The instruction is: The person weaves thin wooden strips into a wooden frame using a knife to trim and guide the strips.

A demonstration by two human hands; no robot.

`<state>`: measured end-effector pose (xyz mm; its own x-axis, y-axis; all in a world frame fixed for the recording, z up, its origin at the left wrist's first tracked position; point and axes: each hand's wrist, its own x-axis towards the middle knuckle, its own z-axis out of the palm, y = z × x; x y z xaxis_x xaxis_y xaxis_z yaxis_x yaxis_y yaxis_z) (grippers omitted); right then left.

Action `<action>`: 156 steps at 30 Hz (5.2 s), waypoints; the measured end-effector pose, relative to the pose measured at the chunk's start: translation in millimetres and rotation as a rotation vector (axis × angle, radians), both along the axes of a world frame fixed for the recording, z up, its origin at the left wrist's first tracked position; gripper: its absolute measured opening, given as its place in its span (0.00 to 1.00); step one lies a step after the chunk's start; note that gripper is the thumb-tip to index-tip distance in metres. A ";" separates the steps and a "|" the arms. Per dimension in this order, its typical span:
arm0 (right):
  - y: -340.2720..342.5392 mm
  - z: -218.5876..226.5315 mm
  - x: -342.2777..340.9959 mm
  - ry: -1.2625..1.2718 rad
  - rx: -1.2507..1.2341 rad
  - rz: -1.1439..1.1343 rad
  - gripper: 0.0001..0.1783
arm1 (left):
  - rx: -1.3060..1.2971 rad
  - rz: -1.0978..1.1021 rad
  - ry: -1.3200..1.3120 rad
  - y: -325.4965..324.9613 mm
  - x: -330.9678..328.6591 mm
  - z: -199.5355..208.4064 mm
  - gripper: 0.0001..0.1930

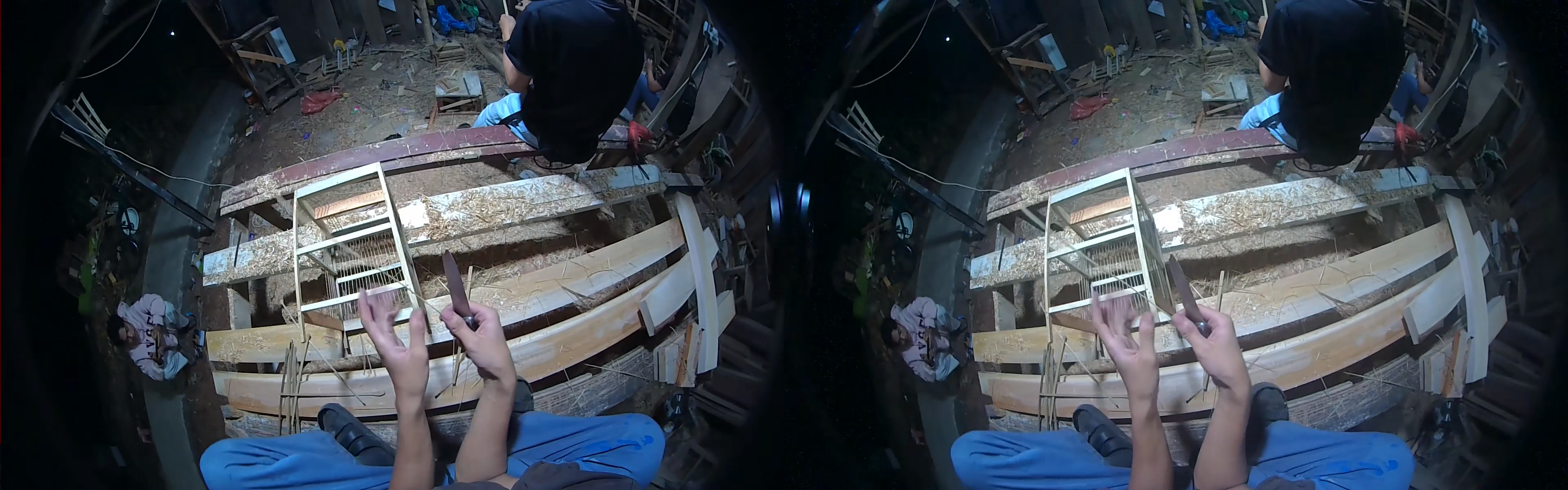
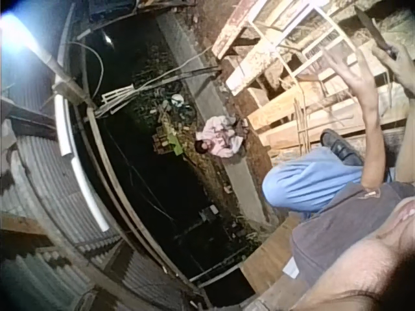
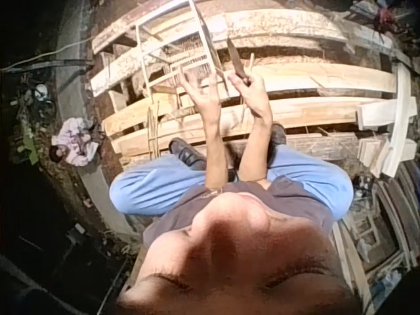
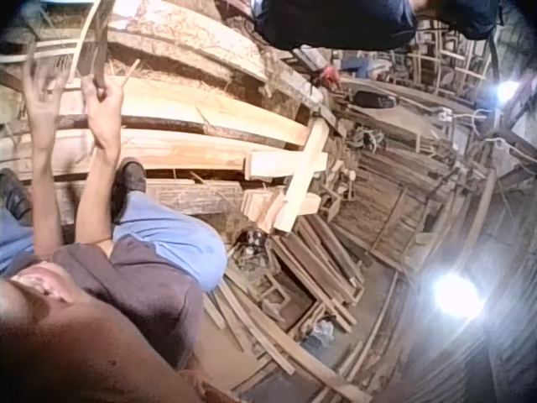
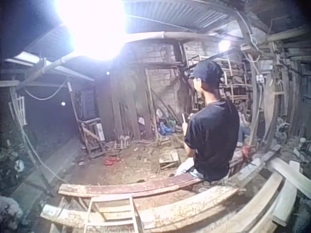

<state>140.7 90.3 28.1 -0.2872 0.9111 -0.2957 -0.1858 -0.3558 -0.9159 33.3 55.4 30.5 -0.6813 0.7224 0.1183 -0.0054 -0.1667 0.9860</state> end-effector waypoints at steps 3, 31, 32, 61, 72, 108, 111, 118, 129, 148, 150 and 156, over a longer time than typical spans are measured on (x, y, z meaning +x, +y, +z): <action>-6.6 -8.0 -9.2 0.123 -0.049 0.039 0.12 | -0.085 -0.144 -0.217 -13.4 13.9 2.9 0.17; -19.3 11.9 -38.6 -0.432 0.304 0.257 0.19 | -0.066 -0.187 -0.707 -40.5 -53.7 2.1 0.16; -18.9 10.8 -42.7 -0.447 0.300 0.272 0.18 | -0.046 -0.179 -0.695 -42.4 -54.0 2.9 0.19; 5.0 10.5 -64.8 -0.177 0.532 0.424 0.20 | -0.156 -0.430 -0.441 -70.8 -97.9 -17.1 0.08; 3.6 14.6 -51.9 -0.289 0.549 0.381 0.23 | -0.171 -0.307 -0.413 -61.2 -78.0 -6.3 0.11; -7.7 23.5 -51.4 -0.035 0.196 0.444 0.25 | -0.249 -0.339 -0.369 -64.9 -70.6 3.2 0.13; -9.7 23.4 -52.4 -0.126 0.258 0.392 0.27 | -0.283 -0.245 -0.403 -64.4 -68.0 4.5 0.10; -12.6 19.3 -60.0 -0.169 0.301 0.447 0.32 | -0.155 -0.169 -0.430 -63.2 -64.4 -2.6 0.10; -14.5 4.3 -58.0 -0.225 0.360 0.374 0.28 | -0.197 -0.241 -0.265 -68.4 -79.5 0.0 0.13; 3.8 -11.6 -31.5 -0.469 0.464 -0.183 0.19 | -0.266 -0.256 -0.110 -72.9 -93.1 9.0 0.10; 6.0 -7.6 -25.5 -0.482 0.435 -0.154 0.17 | -0.280 -0.286 -0.125 -70.7 -90.6 11.1 0.10; -1.0 9.7 -41.4 -0.577 0.510 -0.148 0.19 | -0.308 -0.318 -0.122 -72.4 -95.4 1.5 0.11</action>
